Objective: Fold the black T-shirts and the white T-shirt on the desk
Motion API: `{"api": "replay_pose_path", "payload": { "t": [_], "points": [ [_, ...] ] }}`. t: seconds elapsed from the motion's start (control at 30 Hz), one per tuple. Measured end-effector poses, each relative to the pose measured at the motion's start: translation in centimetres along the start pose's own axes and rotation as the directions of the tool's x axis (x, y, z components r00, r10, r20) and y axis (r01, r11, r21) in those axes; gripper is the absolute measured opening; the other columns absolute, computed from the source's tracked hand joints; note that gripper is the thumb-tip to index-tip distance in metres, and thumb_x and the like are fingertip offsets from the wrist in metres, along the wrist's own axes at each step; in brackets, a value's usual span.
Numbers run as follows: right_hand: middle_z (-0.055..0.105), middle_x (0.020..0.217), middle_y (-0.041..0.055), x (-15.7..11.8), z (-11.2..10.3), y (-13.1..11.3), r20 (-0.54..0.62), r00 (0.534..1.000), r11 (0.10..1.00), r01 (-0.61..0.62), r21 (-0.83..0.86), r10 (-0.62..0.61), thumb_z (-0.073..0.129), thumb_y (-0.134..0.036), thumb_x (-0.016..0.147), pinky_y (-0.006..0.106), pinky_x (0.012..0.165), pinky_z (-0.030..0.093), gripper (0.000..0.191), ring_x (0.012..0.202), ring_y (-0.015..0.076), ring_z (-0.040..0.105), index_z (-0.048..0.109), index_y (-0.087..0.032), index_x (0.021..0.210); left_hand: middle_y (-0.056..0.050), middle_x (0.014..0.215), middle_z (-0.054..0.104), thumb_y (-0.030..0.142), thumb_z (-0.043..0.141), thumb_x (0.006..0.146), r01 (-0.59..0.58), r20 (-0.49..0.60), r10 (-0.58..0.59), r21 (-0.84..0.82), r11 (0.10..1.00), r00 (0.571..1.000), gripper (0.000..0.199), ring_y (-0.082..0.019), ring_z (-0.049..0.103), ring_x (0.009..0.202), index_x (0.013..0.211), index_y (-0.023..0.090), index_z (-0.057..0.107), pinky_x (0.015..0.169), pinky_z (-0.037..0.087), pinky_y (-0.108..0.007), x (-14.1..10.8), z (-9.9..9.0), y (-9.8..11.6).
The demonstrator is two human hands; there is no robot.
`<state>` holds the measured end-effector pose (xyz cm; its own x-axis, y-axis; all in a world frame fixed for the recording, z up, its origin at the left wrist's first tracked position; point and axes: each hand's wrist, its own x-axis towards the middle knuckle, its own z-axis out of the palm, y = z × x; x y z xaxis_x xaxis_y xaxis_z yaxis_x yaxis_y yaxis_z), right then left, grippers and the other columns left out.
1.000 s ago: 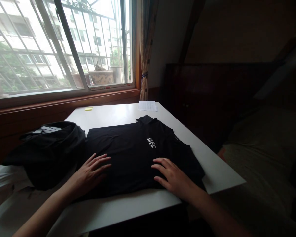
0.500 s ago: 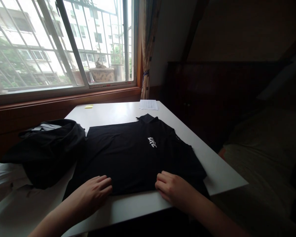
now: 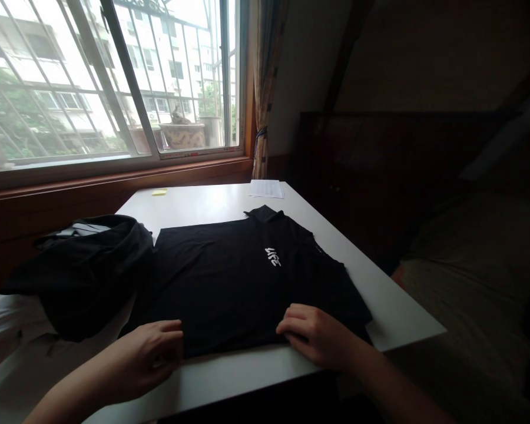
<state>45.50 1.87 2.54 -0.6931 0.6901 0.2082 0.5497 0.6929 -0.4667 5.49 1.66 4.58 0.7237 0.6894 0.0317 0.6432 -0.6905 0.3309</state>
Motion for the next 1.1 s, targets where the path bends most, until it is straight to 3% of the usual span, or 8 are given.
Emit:
{"api": "replay_pose_path", "payload": {
  "t": [0.07,0.13,0.27,0.5,0.73,0.87,0.97,1.1],
  "points": [
    [0.068,0.104,0.0056,1.2,0.6,-0.1,-0.096,0.995,1.0,0.026,-0.003,-0.026,0.051,-0.007,0.091,0.03,0.09,0.05,0.03,0.1,0.0175,0.062,0.066,-0.021,0.113,-0.003,0.093,0.065,0.019,0.051,0.096,-0.013,-0.024,0.013,0.005,1.0,1.0,0.016,-0.014,0.063,0.079,0.09,0.023,0.065,0.07,0.053,-0.022,0.9,-0.2,0.0],
    [0.066,0.123,0.0081,2.6,1.5,-0.3,-0.155,0.987,0.998,0.026,-0.056,-0.035,0.048,-0.009,0.094,0.035,0.103,0.047,0.036,0.118,0.0196,0.058,0.063,-0.021,0.125,-0.006,0.115,0.066,0.022,0.049,0.1,-0.023,-0.124,0.032,0.069,0.997,0.992,0.021,-0.019,0.064,0.101,0.111,0.025,0.067,0.087,0.055,-0.029,1.9,0.3,-0.4],
    [0.038,0.159,0.0104,4.8,3.8,-0.7,-0.101,0.994,0.97,-0.057,-0.236,0.034,0.051,-0.026,0.099,0.049,0.12,0.031,0.052,0.148,0.0276,0.03,0.042,-0.021,0.15,-0.007,0.156,0.043,0.033,0.048,0.103,0.014,-0.23,0.047,0.257,0.966,0.972,0.047,-0.028,0.038,0.144,0.15,0.031,0.043,0.115,0.04,-0.048,3.1,2.6,-2.8],
    [0.013,0.167,0.0052,4.6,6.0,-1.0,0.102,0.986,0.964,-0.104,-0.243,0.132,0.042,-0.048,0.103,0.056,0.123,0.016,0.063,0.153,0.0289,0.01,0.023,-0.027,0.159,-0.001,0.163,0.028,0.053,0.041,0.103,0.163,-0.169,-0.106,0.365,0.917,0.98,0.06,-0.028,0.024,0.151,0.157,0.037,0.021,0.121,0.023,-0.053,1.7,5.5,-7.3],
    [0.019,0.166,0.0044,3.6,3.6,-1.0,0.162,0.977,0.985,-0.122,-0.121,0.141,0.047,-0.051,0.101,0.053,0.123,0.017,0.064,0.153,0.0269,0.014,0.027,-0.031,0.158,0.001,0.163,0.028,0.055,0.039,0.103,0.195,-0.184,-0.133,0.38,0.904,0.974,0.059,-0.027,0.024,0.151,0.157,0.039,0.02,0.122,0.019,-0.049,0.9,5.6,-7.9],
    [0.027,0.164,0.0071,2.6,2.0,2.3,-0.014,0.962,0.942,-0.269,-0.2,0.272,0.042,-0.052,0.102,0.055,0.121,0.022,0.059,0.152,0.027,0.019,0.033,-0.029,0.156,0.0,0.162,0.029,0.056,0.039,0.102,0.218,-0.187,-0.156,0.386,0.896,0.97,0.058,-0.029,0.025,0.15,0.156,0.04,0.022,0.121,0.018,-0.052,0.6,5.7,-7.9],
    [0.027,0.164,0.0101,0.9,1.5,6.2,-0.211,0.887,0.83,-0.459,-0.316,0.41,0.04,-0.054,0.102,0.063,0.118,0.024,0.059,0.152,0.0327,0.017,0.037,-0.026,0.154,0.0,0.162,0.03,0.056,0.039,0.102,0.231,-0.188,-0.17,0.379,0.896,0.967,0.058,-0.03,0.026,0.15,0.155,0.041,0.021,0.12,0.018,-0.055,0.5,5.6,-7.5],
    [0.03,0.163,0.0078,-1.8,1.2,10.0,-0.264,0.82,0.735,-0.572,-0.364,0.508,0.036,-0.06,0.101,0.062,0.118,0.024,0.061,0.151,0.0328,0.02,0.038,-0.028,0.153,-0.001,0.162,0.031,0.057,0.038,0.102,0.253,-0.19,-0.193,0.377,0.891,0.963,0.058,-0.032,0.027,0.149,0.155,0.042,0.021,0.118,0.018,-0.06,0.4,5.6,-6.9]
  ]
}}
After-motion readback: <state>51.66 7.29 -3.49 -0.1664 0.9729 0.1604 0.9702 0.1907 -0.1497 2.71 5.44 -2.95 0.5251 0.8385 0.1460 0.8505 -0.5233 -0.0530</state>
